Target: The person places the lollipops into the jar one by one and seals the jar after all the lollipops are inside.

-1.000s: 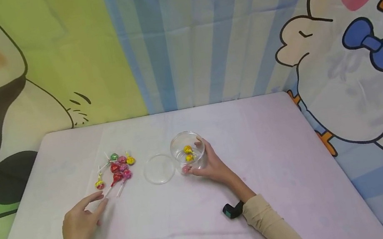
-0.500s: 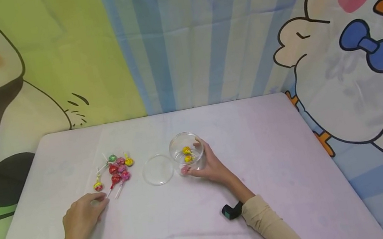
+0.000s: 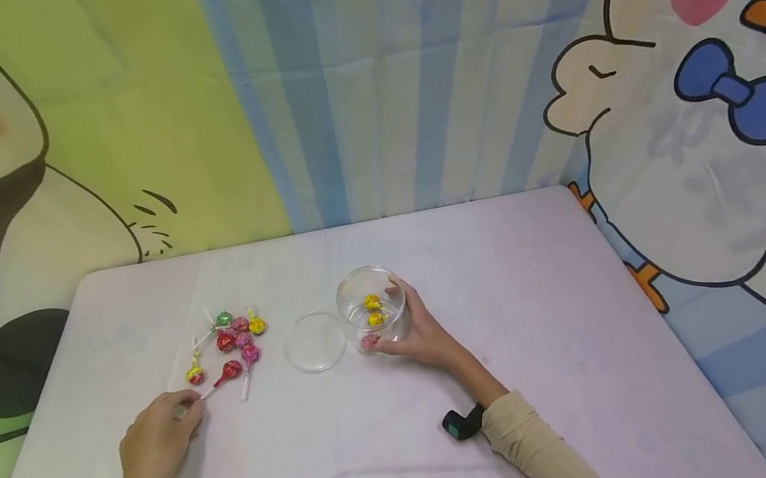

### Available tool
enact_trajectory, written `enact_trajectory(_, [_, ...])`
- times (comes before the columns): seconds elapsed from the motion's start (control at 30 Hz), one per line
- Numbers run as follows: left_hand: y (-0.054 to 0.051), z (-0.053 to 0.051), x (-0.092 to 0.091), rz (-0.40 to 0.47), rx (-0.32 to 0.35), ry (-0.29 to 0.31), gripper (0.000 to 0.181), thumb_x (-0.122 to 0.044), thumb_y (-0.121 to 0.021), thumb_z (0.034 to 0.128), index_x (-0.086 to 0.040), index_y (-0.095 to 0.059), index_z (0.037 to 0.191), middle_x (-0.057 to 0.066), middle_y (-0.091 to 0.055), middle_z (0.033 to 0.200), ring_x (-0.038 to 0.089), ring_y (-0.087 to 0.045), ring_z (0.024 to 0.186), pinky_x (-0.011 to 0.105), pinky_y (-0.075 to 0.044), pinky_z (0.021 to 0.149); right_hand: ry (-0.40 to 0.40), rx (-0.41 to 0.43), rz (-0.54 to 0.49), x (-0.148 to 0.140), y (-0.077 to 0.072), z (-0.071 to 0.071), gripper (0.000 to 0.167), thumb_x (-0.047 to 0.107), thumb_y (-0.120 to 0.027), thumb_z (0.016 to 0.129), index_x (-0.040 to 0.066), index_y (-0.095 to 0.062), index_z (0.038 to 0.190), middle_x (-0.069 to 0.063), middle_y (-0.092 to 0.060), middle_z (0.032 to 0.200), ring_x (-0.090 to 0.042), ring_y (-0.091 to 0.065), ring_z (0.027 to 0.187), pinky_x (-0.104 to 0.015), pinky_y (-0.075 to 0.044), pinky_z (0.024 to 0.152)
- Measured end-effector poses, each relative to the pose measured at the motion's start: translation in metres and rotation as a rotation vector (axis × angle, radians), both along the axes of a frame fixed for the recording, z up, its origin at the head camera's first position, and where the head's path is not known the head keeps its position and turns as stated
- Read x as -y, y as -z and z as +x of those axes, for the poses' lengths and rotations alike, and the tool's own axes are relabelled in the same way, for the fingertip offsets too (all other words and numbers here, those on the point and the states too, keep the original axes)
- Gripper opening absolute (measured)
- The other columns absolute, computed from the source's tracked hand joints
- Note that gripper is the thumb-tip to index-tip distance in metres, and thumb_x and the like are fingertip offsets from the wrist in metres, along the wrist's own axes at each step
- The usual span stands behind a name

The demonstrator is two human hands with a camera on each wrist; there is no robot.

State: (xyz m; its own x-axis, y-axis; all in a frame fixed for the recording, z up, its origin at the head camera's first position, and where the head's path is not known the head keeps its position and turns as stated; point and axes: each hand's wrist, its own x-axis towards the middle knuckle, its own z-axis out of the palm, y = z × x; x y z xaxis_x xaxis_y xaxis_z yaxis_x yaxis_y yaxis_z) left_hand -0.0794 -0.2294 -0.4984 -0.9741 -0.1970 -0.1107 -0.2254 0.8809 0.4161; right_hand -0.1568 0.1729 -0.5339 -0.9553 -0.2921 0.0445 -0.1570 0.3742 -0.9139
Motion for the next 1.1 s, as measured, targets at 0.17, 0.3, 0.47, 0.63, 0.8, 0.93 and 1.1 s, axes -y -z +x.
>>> enact_trajectory(0.17, [-0.005, 0.006, 0.007, 0.159, -0.12, -0.064, 0.022, -0.021, -0.066, 0.0916, -0.006, -0.072, 0.106, 0.004, -0.068, 0.067, 0.012, -0.054, 0.054, 0.027, -0.034, 0.05, -0.002, -0.005, 0.007, 0.0, 0.0, 0.0, 0.106, 0.026, -0.083, 0.074, 0.028, -0.011, 0.152, -0.008, -0.034, 0.152, -0.033, -0.026, 0.147, -0.06, -0.014, 0.118])
enact_trajectory(0.3, [-0.012, 0.005, 0.006, 0.31, -0.258, -0.157, 0.025, -0.029, -0.07, 0.0893, -0.01, -0.075, 0.104, 0.006, -0.067, 0.063, 0.011, -0.049, 0.05, 0.025, -0.033, 0.046, 0.008, -0.001, 0.013, 0.0, -0.001, 0.001, 0.106, 0.026, -0.083, 0.074, 0.029, -0.011, 0.152, -0.009, -0.035, 0.151, -0.033, -0.026, 0.146, -0.06, -0.015, 0.118])
enact_trajectory(0.47, [-0.017, 0.005, 0.001, 0.404, -0.371, -0.165, 0.024, -0.029, -0.074, 0.0856, -0.011, -0.075, 0.101, 0.013, -0.07, 0.068, 0.016, -0.054, 0.05, 0.022, -0.034, 0.045, 0.009, 0.007, 0.002, 0.0, -0.002, 0.001, 0.107, 0.022, -0.083, 0.074, 0.028, -0.011, 0.152, -0.012, -0.036, 0.151, -0.034, -0.026, 0.146, -0.059, -0.015, 0.119])
enact_trajectory(0.63, [-0.02, 0.003, -0.008, 0.465, -0.469, -0.075, 0.017, -0.022, -0.076, 0.0842, -0.012, -0.075, 0.097, 0.013, -0.072, 0.075, 0.014, -0.059, 0.052, 0.017, -0.039, 0.046, 0.011, 0.009, 0.01, 0.001, -0.002, 0.001, 0.107, 0.022, -0.083, 0.074, 0.029, -0.011, 0.152, -0.011, -0.036, 0.151, -0.034, -0.026, 0.146, -0.059, -0.016, 0.118])
enact_trajectory(0.8, [-0.033, -0.005, -0.025, 0.532, -0.593, 0.067, 0.011, -0.013, -0.076, 0.0832, -0.011, -0.074, 0.094, 0.003, -0.07, 0.073, 0.003, -0.057, 0.051, 0.016, -0.041, 0.046, 0.011, 0.011, 0.014, 0.001, -0.003, 0.002, 0.108, 0.023, -0.084, 0.074, 0.03, -0.01, 0.152, -0.01, -0.035, 0.151, -0.033, -0.026, 0.147, -0.059, -0.015, 0.118])
enact_trajectory(0.93, [-0.051, -0.014, -0.045, 0.61, -0.662, 0.172, 0.013, -0.005, -0.076, 0.0805, -0.009, -0.074, 0.093, 0.002, -0.068, 0.069, 0.002, -0.054, 0.05, 0.017, -0.037, 0.043, 0.01, 0.011, 0.008, 0.001, -0.003, 0.002, 0.108, 0.021, -0.083, 0.074, 0.032, -0.009, 0.152, -0.011, -0.035, 0.151, -0.033, -0.025, 0.147, -0.058, -0.015, 0.119])
enact_trajectory(1.1, [-0.067, -0.029, -0.073, 0.713, -0.736, 0.297, 0.015, 0.003, -0.076, 0.0779, -0.004, -0.074, 0.091, 0.006, -0.067, 0.068, 0.002, -0.054, 0.051, 0.015, -0.038, 0.044, 0.011, 0.014, 0.007, 0.001, -0.003, 0.002, 0.107, 0.022, -0.083, 0.074, 0.032, -0.01, 0.152, -0.011, -0.035, 0.151, -0.033, -0.025, 0.147, -0.059, -0.015, 0.118])
